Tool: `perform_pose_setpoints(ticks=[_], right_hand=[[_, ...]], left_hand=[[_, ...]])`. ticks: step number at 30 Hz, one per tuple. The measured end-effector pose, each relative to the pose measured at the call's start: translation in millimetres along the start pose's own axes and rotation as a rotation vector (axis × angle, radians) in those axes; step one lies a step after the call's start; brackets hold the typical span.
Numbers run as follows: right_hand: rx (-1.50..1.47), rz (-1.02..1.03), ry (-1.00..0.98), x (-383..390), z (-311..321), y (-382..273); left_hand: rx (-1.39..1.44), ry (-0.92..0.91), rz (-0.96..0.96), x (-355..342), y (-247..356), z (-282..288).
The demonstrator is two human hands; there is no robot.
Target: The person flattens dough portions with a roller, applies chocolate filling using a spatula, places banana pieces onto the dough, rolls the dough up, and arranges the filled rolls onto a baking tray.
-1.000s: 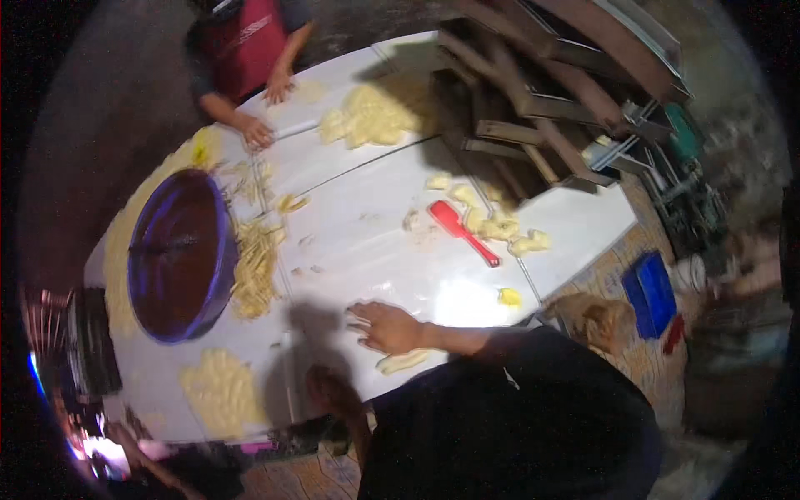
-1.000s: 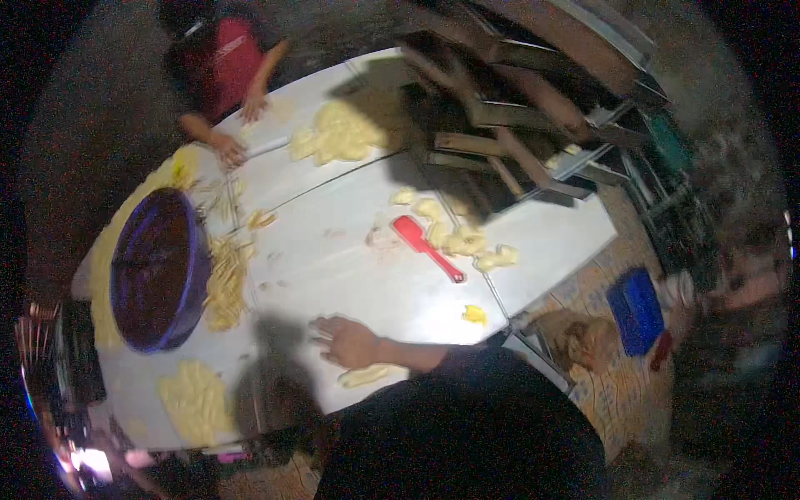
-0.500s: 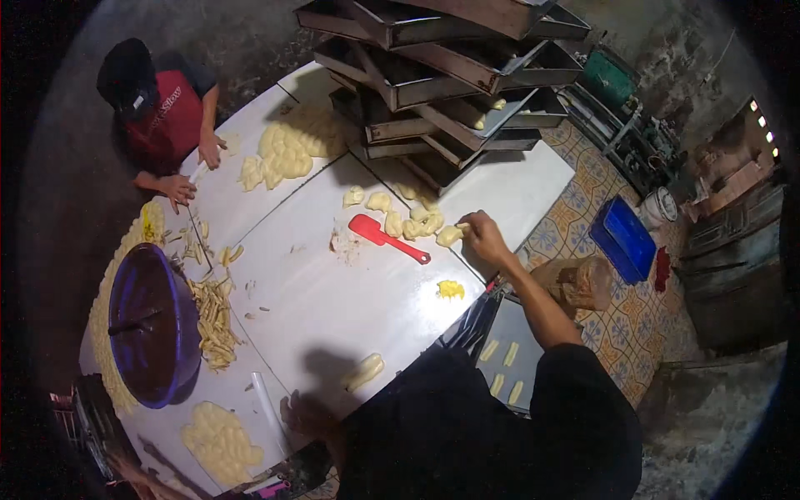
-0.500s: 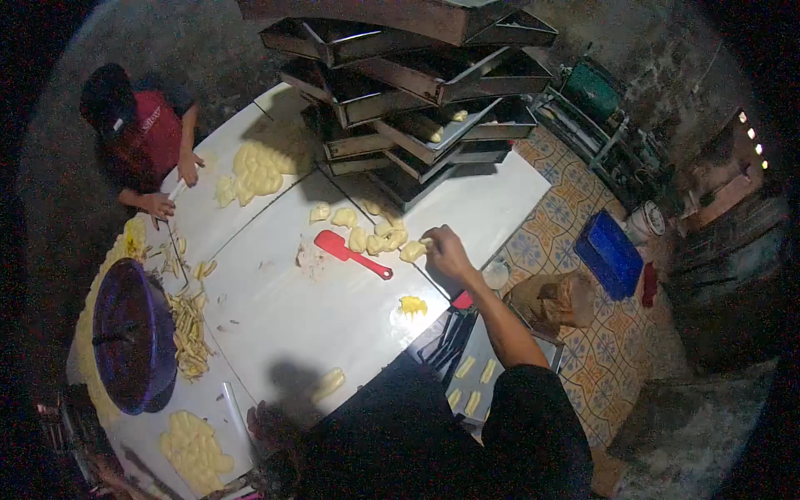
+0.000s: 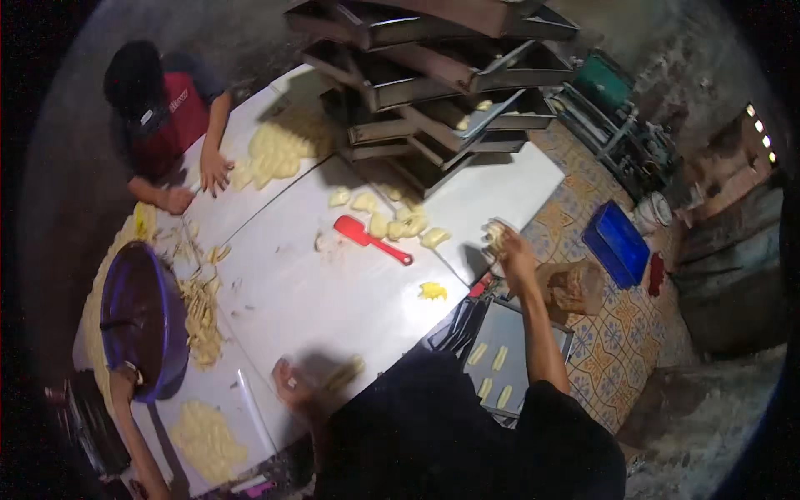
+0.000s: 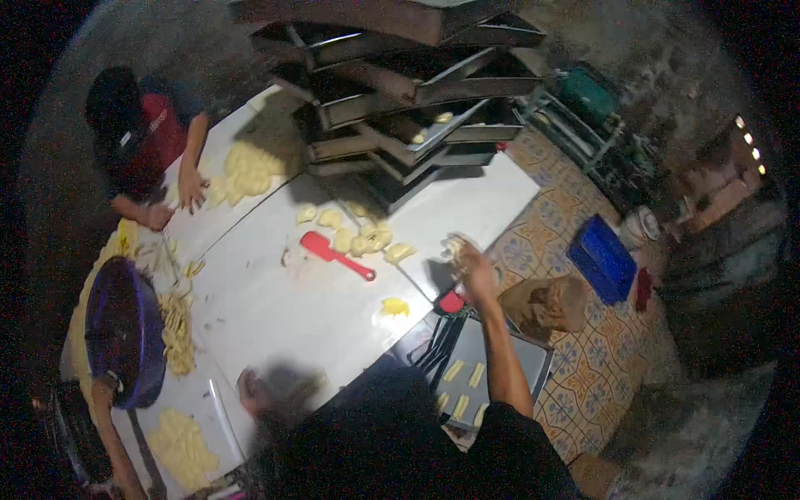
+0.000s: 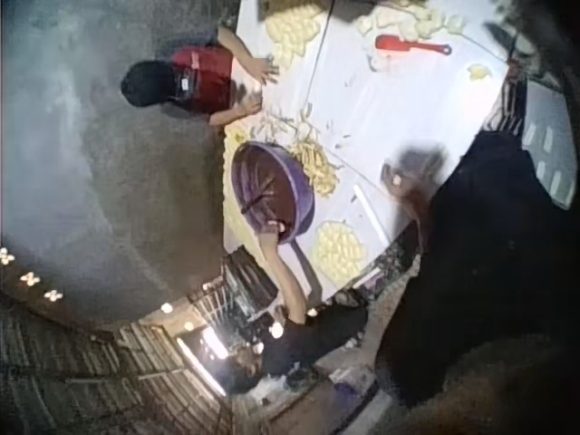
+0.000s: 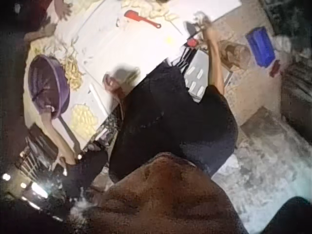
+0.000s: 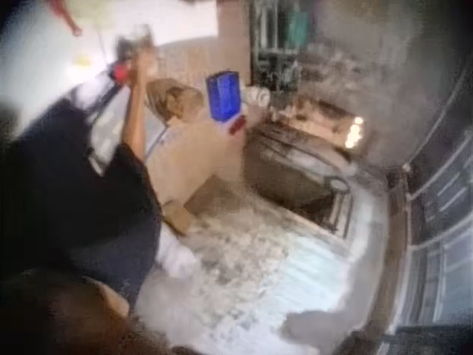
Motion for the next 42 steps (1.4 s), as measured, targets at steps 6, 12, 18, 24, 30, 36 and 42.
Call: perform_pose_setpoints(ticks=[6, 12, 18, 24, 30, 36, 42], right_hand=[[0.561, -0.122, -0.945, 116, -227, 75], [0.515, -0.122, -0.958, 126, -284, 144], [0.754, 0.356, -1.097, 128, -287, 187], [1.191, 0.785, -1.541, 148, -270, 199], [1.281, 0.760, -1.441, 128, -259, 198], [1.276, 0.617, -1.439, 120, -252, 195], [0.994, 0.522, -1.383, 117, -268, 151]], left_hand=[[0.331, -0.717, 0.243, 22, 142, -112], [0.086, -0.182, 0.144, 5, 114, -55], [-0.797, -0.027, -0.083, -21, 83, -32], [-0.837, -0.484, -0.415, 7, 96, -55], [-1.008, -0.598, -0.383, 0, 100, -58], [-1.528, 0.483, -0.255, 62, -34, 85], [-1.453, 0.577, -0.221, 69, -48, 116]])
Point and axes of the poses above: each hand's wrist, its own x-axis away from the middle knuckle, its own z-axis out of the back of the hand, y = z × x, the point moved 5 cm from there along -x, towards the middle knuckle, and after that the axes turned 14 degrees about -x, right-handed, at the moved point
